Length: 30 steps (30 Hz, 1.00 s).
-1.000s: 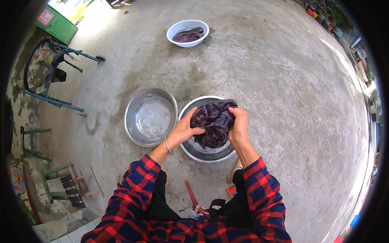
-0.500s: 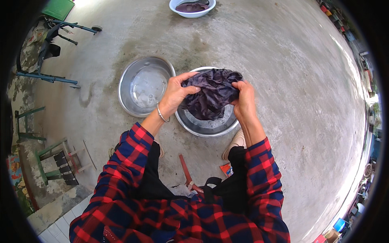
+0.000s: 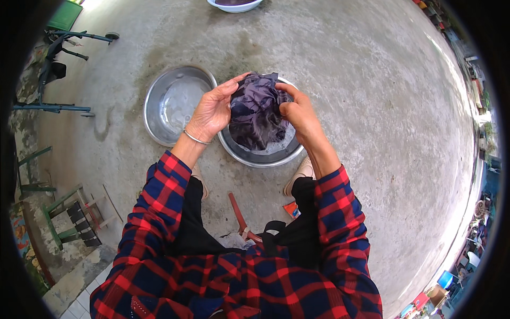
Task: The person washes a light-colored pair of pants by hand in a metal basin, wrings it out, and hangs it on a clothesline. Then the person washes a dark purple garment in a second basin, wrings it, and places it into the first basin.
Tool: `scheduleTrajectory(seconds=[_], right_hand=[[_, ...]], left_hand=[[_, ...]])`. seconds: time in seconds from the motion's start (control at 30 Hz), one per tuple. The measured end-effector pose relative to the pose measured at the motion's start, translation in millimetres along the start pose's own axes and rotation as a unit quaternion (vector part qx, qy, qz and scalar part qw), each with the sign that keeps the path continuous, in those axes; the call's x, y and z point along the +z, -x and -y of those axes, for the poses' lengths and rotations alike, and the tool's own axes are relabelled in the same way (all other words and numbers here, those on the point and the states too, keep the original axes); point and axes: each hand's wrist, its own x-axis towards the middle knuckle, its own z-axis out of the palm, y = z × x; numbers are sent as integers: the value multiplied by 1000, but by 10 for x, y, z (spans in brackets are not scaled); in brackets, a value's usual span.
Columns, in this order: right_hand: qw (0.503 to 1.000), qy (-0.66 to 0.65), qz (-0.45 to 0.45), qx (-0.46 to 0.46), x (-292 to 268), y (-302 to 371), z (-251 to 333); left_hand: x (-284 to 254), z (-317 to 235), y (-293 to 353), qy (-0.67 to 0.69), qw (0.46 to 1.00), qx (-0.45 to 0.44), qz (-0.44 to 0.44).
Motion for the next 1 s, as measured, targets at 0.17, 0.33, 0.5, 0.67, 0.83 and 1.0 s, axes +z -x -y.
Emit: scheduleTrajectory(seconds=[0.17, 0.33, 0.5, 0.67, 0.83, 1.0], right_hand=[[997, -60, -43, 27, 27, 72, 153], [996, -34, 20, -83, 258, 111, 59], [998, -21, -47, -47, 47, -55, -100], [996, -9, -78, -33, -96, -73, -71], [954, -290, -61, -55, -352, -118, 7], [918, -383, -2, -106, -443, -75, 143]], left_hand=[[-106, 40, -72, 2, 998, 16, 65], [101, 124, -83, -36, 999, 11, 8], [210, -42, -27, -68, 996, 26, 46], [116, -120, 20, -105, 992, 41, 55], [28, -247, 27, -201, 976, 82, -27], [-9, -272, 55, -276, 952, 107, -77]])
